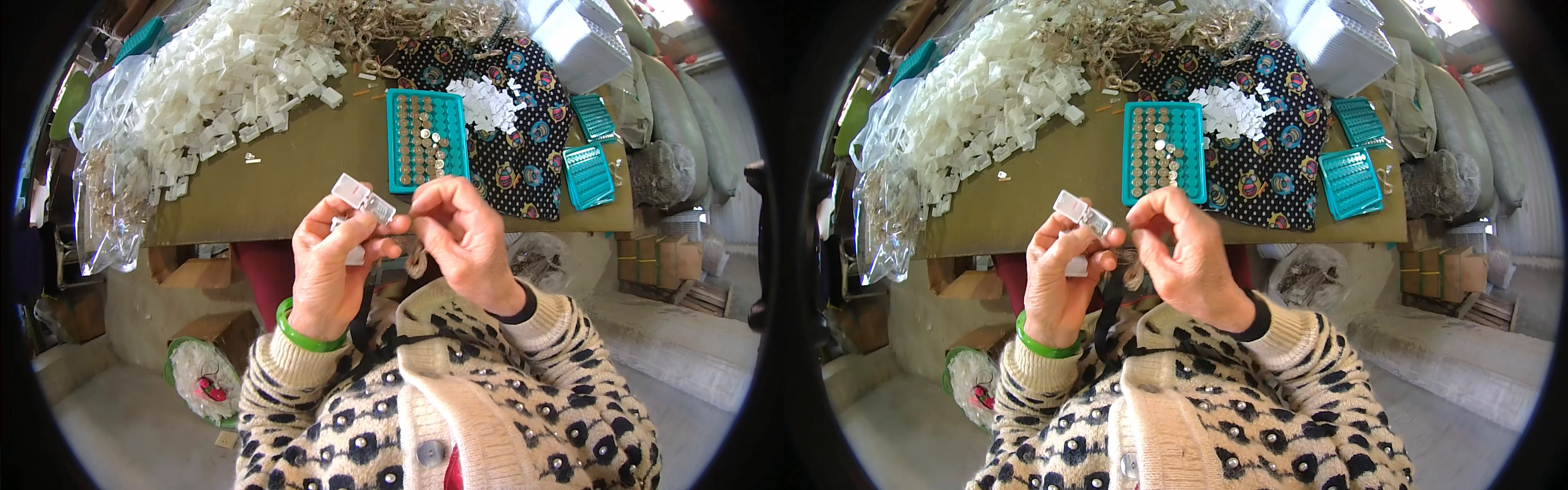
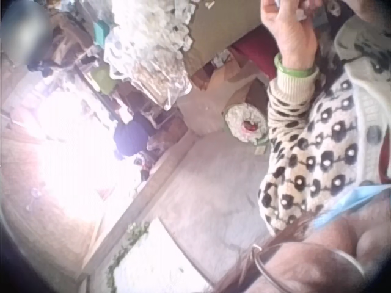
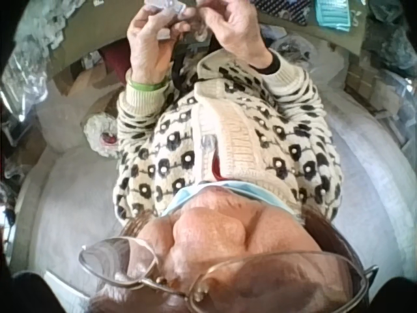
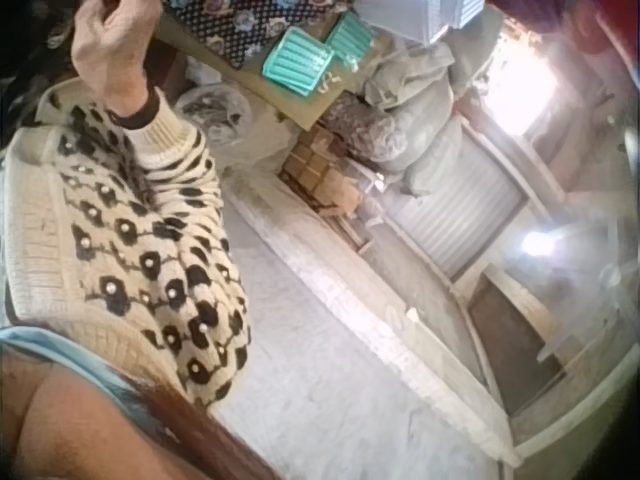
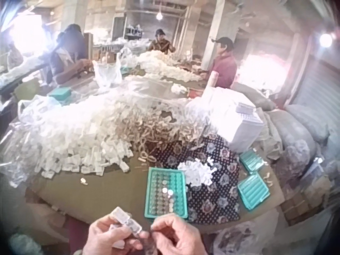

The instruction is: The person repeatedly picks small metallic components from a teal tray and inserts them into white plastic housings. They handle each unit one at a time, aligning and seating the metal parts by hand, then placing the assembled units back on the table.

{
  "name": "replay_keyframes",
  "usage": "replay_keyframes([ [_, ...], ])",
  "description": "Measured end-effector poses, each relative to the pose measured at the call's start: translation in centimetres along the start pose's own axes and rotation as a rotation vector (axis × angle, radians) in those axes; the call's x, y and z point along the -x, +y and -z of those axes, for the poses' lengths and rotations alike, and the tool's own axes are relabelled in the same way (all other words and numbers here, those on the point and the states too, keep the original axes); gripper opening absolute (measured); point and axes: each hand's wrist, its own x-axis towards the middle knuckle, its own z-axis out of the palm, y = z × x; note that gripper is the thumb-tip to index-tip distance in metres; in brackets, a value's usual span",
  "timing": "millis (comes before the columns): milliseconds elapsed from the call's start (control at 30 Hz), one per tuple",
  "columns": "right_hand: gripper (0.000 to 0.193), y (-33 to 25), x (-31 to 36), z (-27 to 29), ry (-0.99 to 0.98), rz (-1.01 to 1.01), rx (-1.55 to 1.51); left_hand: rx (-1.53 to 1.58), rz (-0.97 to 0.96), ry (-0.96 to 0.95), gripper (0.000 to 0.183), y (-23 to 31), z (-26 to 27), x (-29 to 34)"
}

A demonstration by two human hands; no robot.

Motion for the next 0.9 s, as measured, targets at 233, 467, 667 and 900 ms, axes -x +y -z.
replay_keyframes([
  [233, 0.011, 2.4, -5.6, 4.5, 0.127, 0.488, 1.043, -0.014, 0.146, 0.029, 0.013, 0.0, 0.8, 0.1],
  [467, 0.013, 3.3, -6.5, 5.6, -0.047, 0.419, 1.038, 0.039, 0.166, 0.000, 0.016, 0.0, 1.4, -0.3],
  [667, 0.008, 2.9, -7.1, 6.1, -0.087, 0.426, 0.974, -0.010, 0.184, 0.027, 0.019, -0.3, 1.2, -0.3],
  [900, 0.008, 2.5, -7.5, 6.0, -0.225, 0.386, 1.053, -0.052, 0.200, 0.072, 0.022, 0.1, 0.4, -0.7],
])
